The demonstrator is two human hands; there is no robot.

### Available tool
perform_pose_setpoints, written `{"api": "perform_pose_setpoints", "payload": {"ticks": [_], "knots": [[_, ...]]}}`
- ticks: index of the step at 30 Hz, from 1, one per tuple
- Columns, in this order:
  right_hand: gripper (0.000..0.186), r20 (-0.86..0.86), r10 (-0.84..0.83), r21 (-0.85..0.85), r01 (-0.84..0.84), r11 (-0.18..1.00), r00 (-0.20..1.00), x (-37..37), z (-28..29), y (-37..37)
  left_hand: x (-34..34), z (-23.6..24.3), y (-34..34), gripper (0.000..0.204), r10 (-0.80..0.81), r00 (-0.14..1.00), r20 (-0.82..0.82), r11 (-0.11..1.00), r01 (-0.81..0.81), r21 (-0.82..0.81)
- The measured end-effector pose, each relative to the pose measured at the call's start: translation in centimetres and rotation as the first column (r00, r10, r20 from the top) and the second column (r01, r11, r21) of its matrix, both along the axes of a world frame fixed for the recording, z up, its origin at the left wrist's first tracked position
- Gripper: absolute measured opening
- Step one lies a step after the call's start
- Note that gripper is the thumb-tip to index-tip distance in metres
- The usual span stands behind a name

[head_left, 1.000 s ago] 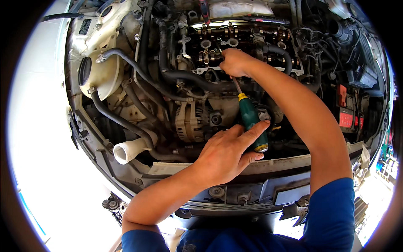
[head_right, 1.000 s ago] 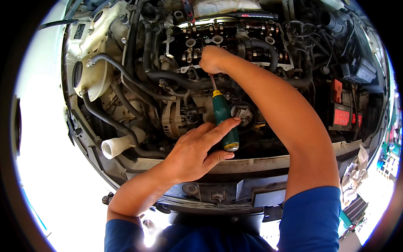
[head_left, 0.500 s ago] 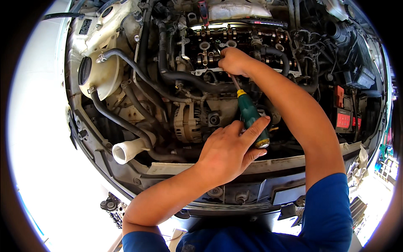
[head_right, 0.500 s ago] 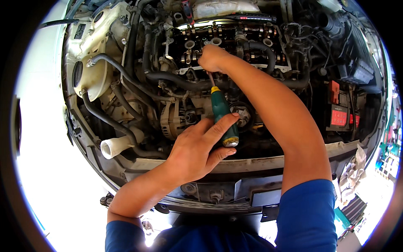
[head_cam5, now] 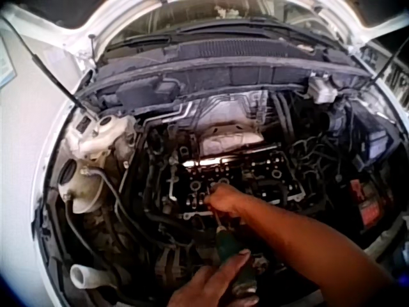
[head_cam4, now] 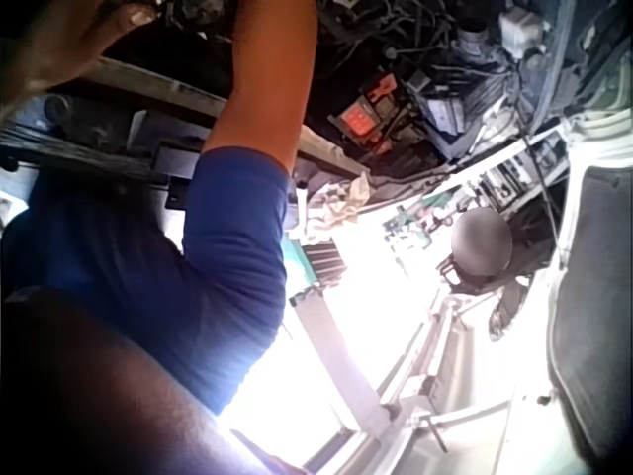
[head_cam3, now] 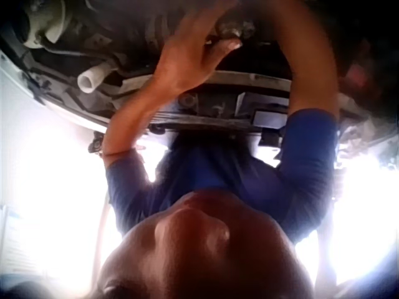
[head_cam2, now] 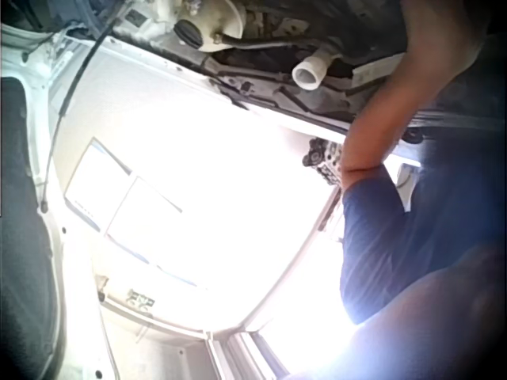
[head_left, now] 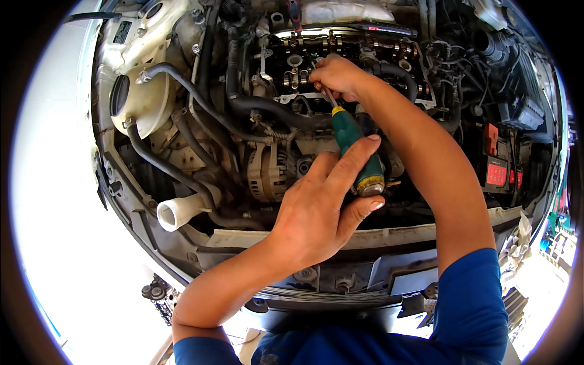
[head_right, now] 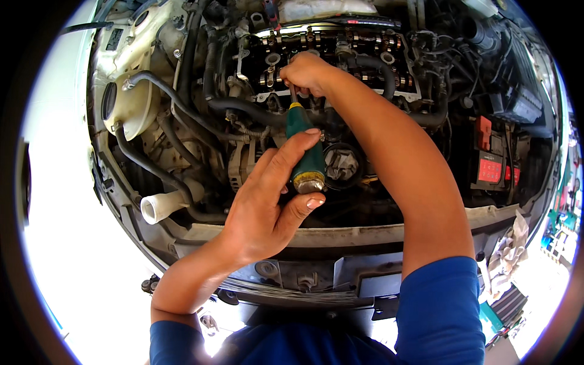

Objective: The person removes components from the engine cylinder head using a screwdriver and a socket wrench, then cleans a part with a cloth.

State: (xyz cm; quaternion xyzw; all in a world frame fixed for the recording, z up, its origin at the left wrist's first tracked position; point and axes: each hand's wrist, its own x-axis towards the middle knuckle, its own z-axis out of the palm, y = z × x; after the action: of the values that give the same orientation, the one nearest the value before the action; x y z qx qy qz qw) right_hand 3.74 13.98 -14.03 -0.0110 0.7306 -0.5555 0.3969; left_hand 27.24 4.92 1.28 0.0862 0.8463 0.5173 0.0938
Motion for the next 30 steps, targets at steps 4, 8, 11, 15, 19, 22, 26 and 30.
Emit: {"api": "perform_pose_setpoints", "payload": {"ticks": [4,8,11,15,19,22,26,30], "knots": [[0.023,0.017,-0.083,-0.046,0.083,0.995,0.996,-0.3,-0.7,-0.5,-0.5,0.6,-0.1,0.066,0.031,0.994,-0.102,0.999,-0.035,-0.041],[0.024,0.027,-0.117,-0.082,0.118,0.99,0.993,-0.4,-0.9,-0.6,-1.0,0.8,0.2,0.068,0.052,0.986,-0.157,0.986,-0.075,-0.146],[0.022,0.045,-0.103,-0.098,0.107,0.989,0.994,-0.2,-0.6,-0.5,-1.2,1.1,0.2,0.064,0.036,0.953,-0.3,0.93,-0.142,-0.339],[0.015,0.033,-0.069,-0.027,0.07,0.997,0.997,0.2,0.0,-0.8,-1.9,1.8,1.0,0.055,-0.008,0.87,-0.493,0.751,-0.32,-0.577],[0.017,-0.067,-0.061,0.043,0.064,0.997,0.996,0.5,0.3,-1.3,-2.3,2.3,3.0,0.037,-0.134,0.903,-0.408,0.598,-0.255,-0.76],[0.021,-0.065,-0.036,0.03,0.038,0.999,0.997,0.3,0.5,-0.8,-2.8,2.3,4.1,0.031,-0.125,0.917,-0.378,0.575,-0.243,-0.781],[0.023,-0.122,0.029,0.095,-0.017,0.995,0.992,0.3,0.8,-0.7,-3.2,2.5,4.7,0.03,-0.115,0.928,-0.353,0.563,-0.232,-0.793],[0.027,-0.285,0.198,0.27,-0.12,0.955,0.938,-0.3,2.3,-0.8,-3.5,2.8,4.8,0.027,-0.135,0.911,-0.39,0.577,-0.247,-0.778]]}}
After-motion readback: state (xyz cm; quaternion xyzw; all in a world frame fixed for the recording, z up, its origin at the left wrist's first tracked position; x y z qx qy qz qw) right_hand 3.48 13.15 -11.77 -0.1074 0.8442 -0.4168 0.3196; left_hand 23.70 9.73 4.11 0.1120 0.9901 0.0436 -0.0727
